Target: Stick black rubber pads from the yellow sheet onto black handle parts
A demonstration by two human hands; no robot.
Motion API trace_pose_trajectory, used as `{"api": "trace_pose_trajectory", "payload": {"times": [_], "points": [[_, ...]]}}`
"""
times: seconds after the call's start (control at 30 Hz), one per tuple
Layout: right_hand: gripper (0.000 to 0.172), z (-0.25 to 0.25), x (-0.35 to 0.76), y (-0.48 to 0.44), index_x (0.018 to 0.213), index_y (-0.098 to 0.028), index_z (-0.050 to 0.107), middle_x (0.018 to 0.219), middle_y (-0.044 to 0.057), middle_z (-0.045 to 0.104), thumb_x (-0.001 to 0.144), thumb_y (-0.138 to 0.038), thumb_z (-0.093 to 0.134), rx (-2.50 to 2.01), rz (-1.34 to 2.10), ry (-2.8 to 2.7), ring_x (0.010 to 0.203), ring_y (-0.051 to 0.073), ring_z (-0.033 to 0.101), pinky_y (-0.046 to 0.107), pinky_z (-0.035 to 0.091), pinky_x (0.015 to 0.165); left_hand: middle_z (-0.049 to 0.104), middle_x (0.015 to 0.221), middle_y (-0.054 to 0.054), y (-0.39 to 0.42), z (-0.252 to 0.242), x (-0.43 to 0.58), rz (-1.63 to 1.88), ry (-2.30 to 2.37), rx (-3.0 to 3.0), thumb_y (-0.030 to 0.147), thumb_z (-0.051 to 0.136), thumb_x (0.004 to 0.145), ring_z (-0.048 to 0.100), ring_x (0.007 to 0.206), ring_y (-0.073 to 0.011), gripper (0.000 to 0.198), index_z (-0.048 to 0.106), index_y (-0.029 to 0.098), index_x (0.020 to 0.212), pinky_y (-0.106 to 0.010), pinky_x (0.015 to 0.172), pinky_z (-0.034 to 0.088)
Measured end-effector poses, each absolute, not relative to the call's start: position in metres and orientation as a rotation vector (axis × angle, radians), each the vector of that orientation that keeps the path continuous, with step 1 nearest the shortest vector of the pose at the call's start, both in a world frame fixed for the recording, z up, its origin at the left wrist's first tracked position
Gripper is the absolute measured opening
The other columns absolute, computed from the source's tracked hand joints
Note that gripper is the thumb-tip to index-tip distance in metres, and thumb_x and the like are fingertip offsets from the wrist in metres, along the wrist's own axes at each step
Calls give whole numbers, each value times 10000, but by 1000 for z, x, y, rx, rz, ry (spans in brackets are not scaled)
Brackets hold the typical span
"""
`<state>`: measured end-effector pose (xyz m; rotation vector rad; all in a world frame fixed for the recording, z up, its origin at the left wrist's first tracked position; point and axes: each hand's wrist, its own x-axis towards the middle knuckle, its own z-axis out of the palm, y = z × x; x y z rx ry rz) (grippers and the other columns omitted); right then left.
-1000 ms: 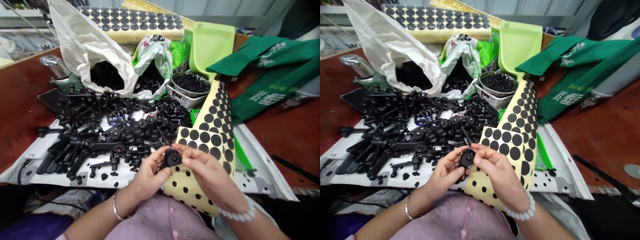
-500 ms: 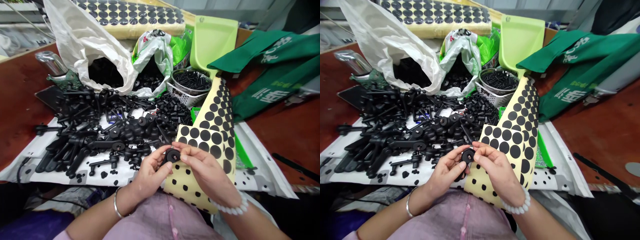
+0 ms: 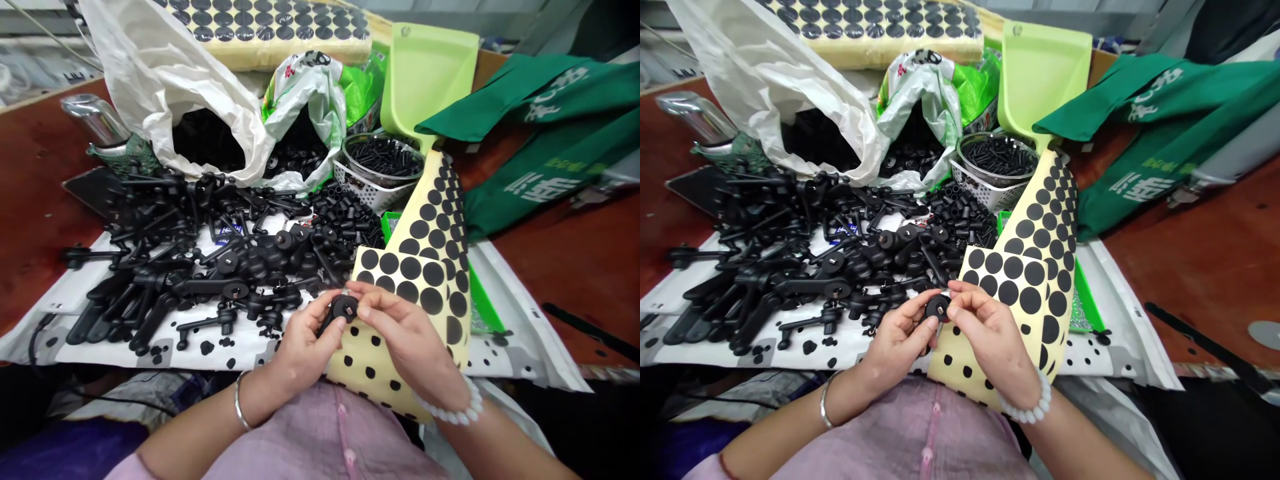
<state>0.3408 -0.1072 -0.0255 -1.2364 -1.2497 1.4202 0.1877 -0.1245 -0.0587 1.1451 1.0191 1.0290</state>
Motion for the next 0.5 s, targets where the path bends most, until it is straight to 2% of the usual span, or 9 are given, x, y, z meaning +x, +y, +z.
{"api": "trace_pose_trajectory", "payload": {"times": [0.13, 0.3, 0.37, 0.5], "points": [[185, -23, 339, -111, 688, -195, 591, 1147, 76, 587, 809, -331, 619, -1277, 1334, -1295, 1134, 278, 497, 440, 322, 1016, 617, 870, -29, -125, -60, 187, 1023, 1013, 1175, 216, 537, 848, 526, 656, -97, 415, 502, 191, 1261, -208, 623, 461], [101, -13, 337, -133, 751, -220, 574, 1258, 64, 508, 850, -229, 552, -1195, 930, -1634, 1229, 275, 402, 416, 308, 1014, 641, 911, -40, -124, -63, 187, 1013, 1042, 1154, 208, 568, 821, 569, 715, -118, 468, 484, 190, 1281, -216, 653, 465], [112, -8, 337, -138, 757, -225, 566, 1251, 58, 518, 865, -220, 536, -1138, 953, -1682, 1249, 270, 379, 404, 309, 1010, 644, 902, -41, -122, -62, 187, 1019, 1013, 1107, 216, 582, 810, 576, 711, -120, 478, 485, 181, 1277, -213, 644, 465], [121, -4, 342, -130, 735, -224, 577, 1270, 44, 515, 852, -254, 566, -1184, 1235, -1467, 1240, 273, 396, 421, 300, 1015, 632, 831, -28, -121, -57, 186, 990, 1002, 1073, 198, 589, 792, 563, 643, -103, 481, 496, 156, 1262, -209, 613, 465]]}}
